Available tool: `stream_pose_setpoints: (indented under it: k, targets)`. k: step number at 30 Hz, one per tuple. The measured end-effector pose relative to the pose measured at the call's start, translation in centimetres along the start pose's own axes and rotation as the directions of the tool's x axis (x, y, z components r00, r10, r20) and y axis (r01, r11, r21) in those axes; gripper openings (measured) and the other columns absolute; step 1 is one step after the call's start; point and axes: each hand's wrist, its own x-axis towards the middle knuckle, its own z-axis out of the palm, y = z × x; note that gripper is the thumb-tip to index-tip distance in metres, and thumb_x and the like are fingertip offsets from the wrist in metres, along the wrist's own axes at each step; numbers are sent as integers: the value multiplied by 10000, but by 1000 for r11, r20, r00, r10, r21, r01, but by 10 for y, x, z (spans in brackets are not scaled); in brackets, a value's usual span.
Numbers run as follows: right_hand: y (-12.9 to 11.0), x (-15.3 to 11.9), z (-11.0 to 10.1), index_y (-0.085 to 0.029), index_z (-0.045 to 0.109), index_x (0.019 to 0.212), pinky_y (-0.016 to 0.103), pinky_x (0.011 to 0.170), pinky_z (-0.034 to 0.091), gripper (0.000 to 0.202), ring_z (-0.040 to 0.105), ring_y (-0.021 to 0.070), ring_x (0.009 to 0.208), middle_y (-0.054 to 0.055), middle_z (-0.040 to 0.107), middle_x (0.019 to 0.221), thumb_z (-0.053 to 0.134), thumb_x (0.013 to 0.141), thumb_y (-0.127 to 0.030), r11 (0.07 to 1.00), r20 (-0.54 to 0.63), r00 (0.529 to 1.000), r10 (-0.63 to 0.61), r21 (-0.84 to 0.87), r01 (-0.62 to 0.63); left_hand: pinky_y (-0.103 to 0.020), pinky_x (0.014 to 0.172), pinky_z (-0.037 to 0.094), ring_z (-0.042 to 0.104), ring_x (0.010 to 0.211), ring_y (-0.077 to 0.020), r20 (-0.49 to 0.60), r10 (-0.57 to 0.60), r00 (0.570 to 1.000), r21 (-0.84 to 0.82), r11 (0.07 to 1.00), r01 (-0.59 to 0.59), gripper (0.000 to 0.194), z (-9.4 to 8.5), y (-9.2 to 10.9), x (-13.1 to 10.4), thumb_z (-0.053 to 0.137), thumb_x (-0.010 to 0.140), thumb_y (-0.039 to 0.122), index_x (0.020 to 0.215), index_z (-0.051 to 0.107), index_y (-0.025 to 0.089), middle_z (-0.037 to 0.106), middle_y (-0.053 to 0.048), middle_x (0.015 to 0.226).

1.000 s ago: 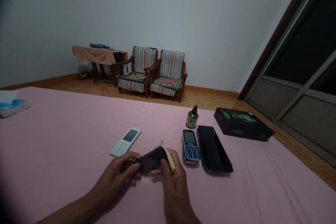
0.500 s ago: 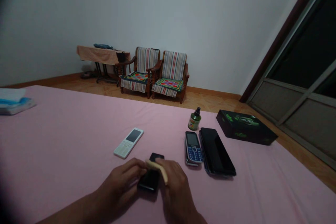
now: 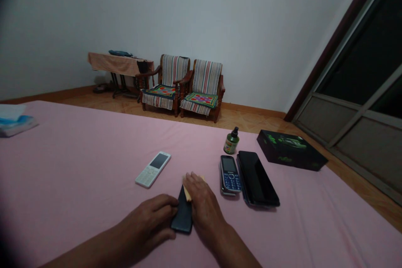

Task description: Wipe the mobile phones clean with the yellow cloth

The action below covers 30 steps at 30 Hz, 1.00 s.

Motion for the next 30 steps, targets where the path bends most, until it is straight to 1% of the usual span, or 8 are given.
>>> stream_pose_setpoints:
  k: [7, 12, 14, 16, 18, 20, 24, 30]
  targets:
    - [-24, -31, -8, -201, 326, 1491, 462, 1073, 431, 687, 461, 222, 1330, 104, 519, 1421, 413, 833, -22, 985, 64, 986, -153, -67, 157, -313, 890, 493, 592, 992, -217, -35, 11, 999, -40, 999, -13, 133, 3, -1, 1, 665, 890, 214, 974, 563, 203, 615, -59, 1072]
    - [-44, -36, -19, -170, 520, 1310, 392, 918, 564, 407, 651, 245, 1119, 126, 684, 1214, 442, 910, -169, 969, 53, 969, -242, -35, 244, -315, 783, 507, 588, 864, -211, -79, -8, 997, -59, 998, 4, 127, 5, 0, 2, 644, 901, 261, 947, 548, 191, 605, -57, 943]
    - [-51, -36, -24, -191, 580, 1158, 335, 782, 600, 269, 721, 214, 882, 90, 752, 981, 409, 953, -228, 982, 3, 982, -187, 28, 187, -327, 810, 511, 589, 908, -217, -95, -3, 996, -74, 997, -4, 147, 5, 0, 2, 632, 903, 252, 1012, 556, 188, 605, -74, 992]
    - [-53, -36, -26, -199, 575, 1115, 290, 720, 591, 246, 709, 185, 785, 65, 736, 890, 377, 974, -231, 995, -54, 997, -61, 72, 65, -368, 907, 502, 573, 1050, -247, -106, 11, 994, -69, 997, -19, 326, 6, -2, 2, 680, 868, 262, 1157, 546, 194, 588, -111, 1153]
    - [-51, -35, -27, -188, 553, 1162, 285, 767, 580, 260, 700, 187, 864, 81, 722, 963, 376, 973, -207, 996, -111, 991, 75, 56, -69, -426, 997, 469, 523, 1182, -290, -109, 31, 994, -38, 999, -36, 566, 9, -5, 3, 765, 801, 317, 1292, 504, 212, 528, -143, 1312]
    - [-45, -33, -26, -184, 543, 1199, 313, 850, 563, 276, 682, 203, 974, 100, 706, 1069, 391, 969, -197, 982, -163, 969, 188, 3, -190, -460, 1021, 461, 510, 1219, -312, -107, 38, 994, 2, 999, -38, 658, 12, -6, 4, 806, 759, 328, 1330, 499, 211, 513, -158, 1359]
    - [-33, -18, -24, -170, 530, 1262, 399, 950, 525, 321, 636, 245, 1099, 130, 670, 1175, 389, 977, -218, 933, -214, 919, 331, -72, -353, -448, 981, 516, 567, 1173, -301, -126, -3, 992, 101, 995, 15, 588, 18, -3, 7, 781, 766, 188, 1301, 536, 180, 572, -167, 1317]
    - [-25, 9, -22, -82, 502, 1296, 473, 989, 493, 385, 600, 283, 1148, 202, 635, 1210, 338, 975, -215, 923, -273, 895, 352, -59, -381, -463, 916, 570, 638, 1106, -320, -239, 2, 971, 273, 960, 65, 503, 22, -4, 4, 716, 829, 233, 1293, 536, 166, 634, -183, 1260]
